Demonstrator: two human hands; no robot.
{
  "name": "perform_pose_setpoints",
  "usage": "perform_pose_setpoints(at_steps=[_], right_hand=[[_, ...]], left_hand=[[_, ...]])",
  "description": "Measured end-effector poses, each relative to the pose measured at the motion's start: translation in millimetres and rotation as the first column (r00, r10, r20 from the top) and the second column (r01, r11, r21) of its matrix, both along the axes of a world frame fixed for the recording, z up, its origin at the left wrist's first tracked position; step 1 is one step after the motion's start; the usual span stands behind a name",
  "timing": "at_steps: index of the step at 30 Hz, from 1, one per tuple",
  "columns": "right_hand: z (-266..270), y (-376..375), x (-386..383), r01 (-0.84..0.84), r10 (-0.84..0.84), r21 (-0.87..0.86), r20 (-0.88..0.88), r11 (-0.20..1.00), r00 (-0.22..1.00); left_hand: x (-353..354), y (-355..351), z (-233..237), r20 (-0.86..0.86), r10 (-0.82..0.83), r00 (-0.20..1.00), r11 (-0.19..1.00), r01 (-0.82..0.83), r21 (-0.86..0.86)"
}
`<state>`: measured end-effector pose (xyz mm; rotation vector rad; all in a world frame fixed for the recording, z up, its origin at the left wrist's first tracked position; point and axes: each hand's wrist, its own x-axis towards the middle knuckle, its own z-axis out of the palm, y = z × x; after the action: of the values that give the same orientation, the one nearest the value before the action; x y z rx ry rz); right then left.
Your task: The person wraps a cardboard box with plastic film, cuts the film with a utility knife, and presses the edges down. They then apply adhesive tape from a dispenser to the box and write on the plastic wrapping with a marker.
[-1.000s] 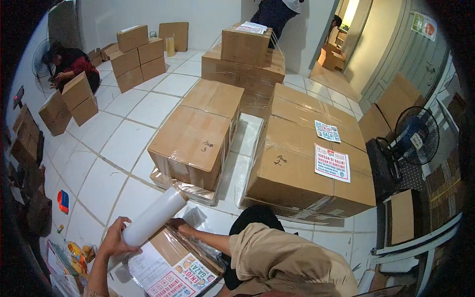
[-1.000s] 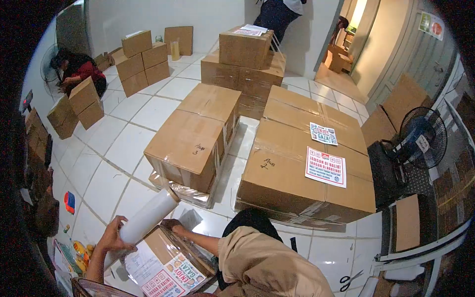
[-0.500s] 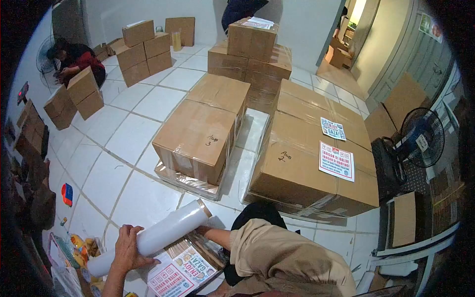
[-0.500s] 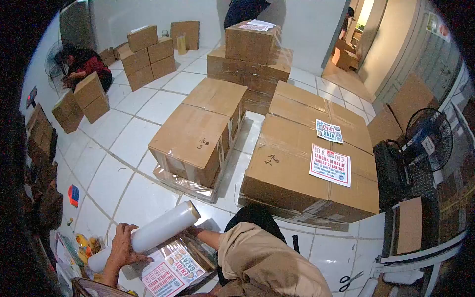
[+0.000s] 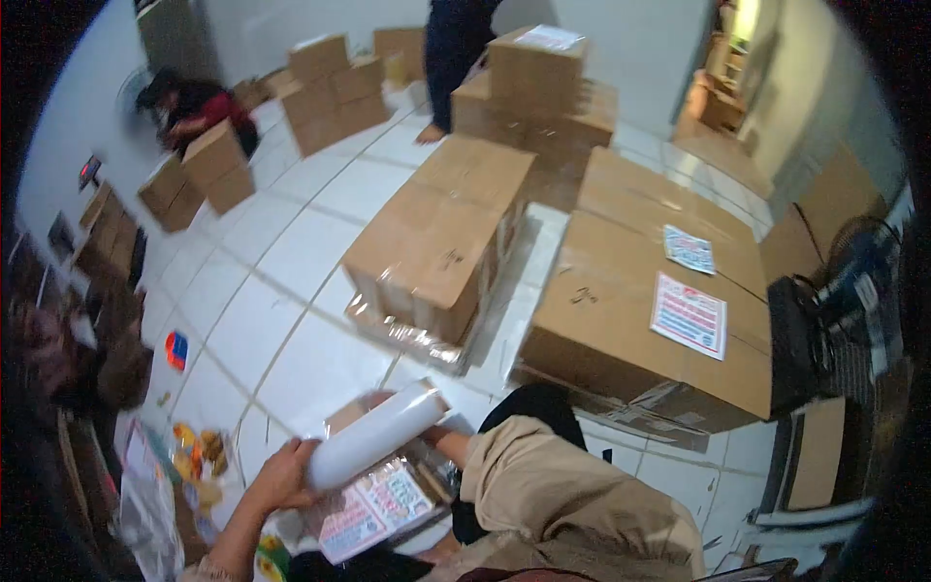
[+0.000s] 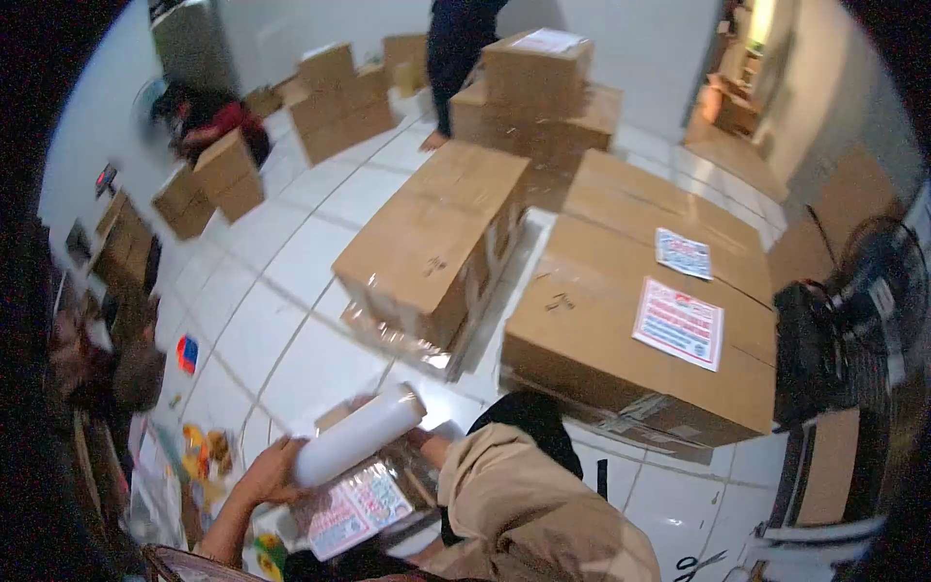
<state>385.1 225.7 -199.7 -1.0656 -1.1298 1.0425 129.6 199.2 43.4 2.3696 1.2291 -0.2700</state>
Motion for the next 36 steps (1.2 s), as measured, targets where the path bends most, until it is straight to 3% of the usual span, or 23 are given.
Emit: perform_pose_setpoints(at_steps=[1,2,4,6,8,11,12,14,16,17,18,20,21,25,27,28,30,32,35,36], right_hand=[[15,36,-56,-0.032,0.031,-0.045,-0.022,0.998,0.999],[-1,-15,7,-0.071,0.067,-0.089,-0.048,0.994,0.997],[9,-4,-4,-0.159,0.141,-0.181,-0.106,0.971,0.984],[24,19,-10,-0.252,0.210,-0.268,-0.174,0.930,0.962],[31,22,-16,-0.312,0.248,-0.329,-0.223,0.891,0.943],[43,29,-37,-0.300,0.231,-0.370,-0.219,0.879,0.948],[45,30,-38,-0.282,0.213,-0.379,-0.213,0.881,0.953],[47,21,-30,-0.243,0.174,-0.392,-0.205,0.887,0.963],[53,22,-36,-0.210,0.137,-0.405,-0.202,0.890,0.970],[-35,50,-52,-0.115,0.102,-0.228,-0.069,0.967,0.992],[-27,51,-49,-0.124,0.111,-0.224,-0.073,0.967,0.991],[11,38,-41,-0.180,0.116,-0.466,-0.162,0.867,0.980],[23,34,-41,-0.116,0.119,-0.395,-0.017,0.911,0.993],[41,23,-37,-0.126,0.115,-0.234,-0.060,0.964,0.991],[45,18,-34,-0.230,0.197,-0.063,-0.328,0.971,0.924],[37,22,-35,-0.227,0.196,-0.058,-0.327,0.972,0.924],[12,34,-41,-0.149,0.130,-0.192,-0.107,0.970,0.986],[9,37,-44,-0.102,0.095,-0.232,-0.039,0.967,0.995],[11,39,-39,-0.147,0.135,-0.325,-0.059,0.934,0.989],[10,37,-38,-0.162,0.150,-0.357,-0.063,0.920,0.987]], left_hand=[[13,-18,7,0.012,0.101,0.995,0.994,-0.102,0.050],[25,-28,17,0.021,0.205,0.979,0.973,-0.206,0.103],[18,-33,3,0.039,0.132,0.991,0.925,-0.137,0.355],[12,-38,3,0.137,0.221,0.966,0.908,-0.255,0.332],[10,-36,9,0.146,0.199,0.969,0.914,-0.237,0.329],[7,-27,36,0.222,0.223,0.949,0.939,-0.270,0.212],[5,-30,34,0.223,0.224,0.949,0.938,-0.272,0.216],[3,-38,25,0.246,0.172,0.954,0.980,-0.191,0.059],[12,-58,11,0.075,0.186,0.980,0.975,-0.194,0.111],[17,-61,11,0.083,0.184,0.980,0.970,-0.194,0.146],[21,-64,11,0.089,0.186,0.979,0.965,-0.199,0.174],[31,-73,8,0.101,0.213,0.972,0.938,-0.233,0.258],[32,-76,7,0.122,0.223,0.967,0.902,-0.252,0.350],[18,-74,8,0.153,0.200,0.968,0.920,-0.239,0.310],[16,-74,28,0.244,0.198,0.949,0.944,-0.251,0.212],[14,-74,29,0.245,0.194,0.950,0.944,-0.248,0.217],[10,-75,30,0.262,0.107,0.959,0.992,-0.121,0.037],[15,-88,12,0.175,0.077,0.982,0.995,-0.088,0.055],[33,-107,7,0.104,0.175,0.979,0.942,-0.197,0.270],[29,-110,5,0.100,0.185,0.978,0.940,-0.206,0.272]])
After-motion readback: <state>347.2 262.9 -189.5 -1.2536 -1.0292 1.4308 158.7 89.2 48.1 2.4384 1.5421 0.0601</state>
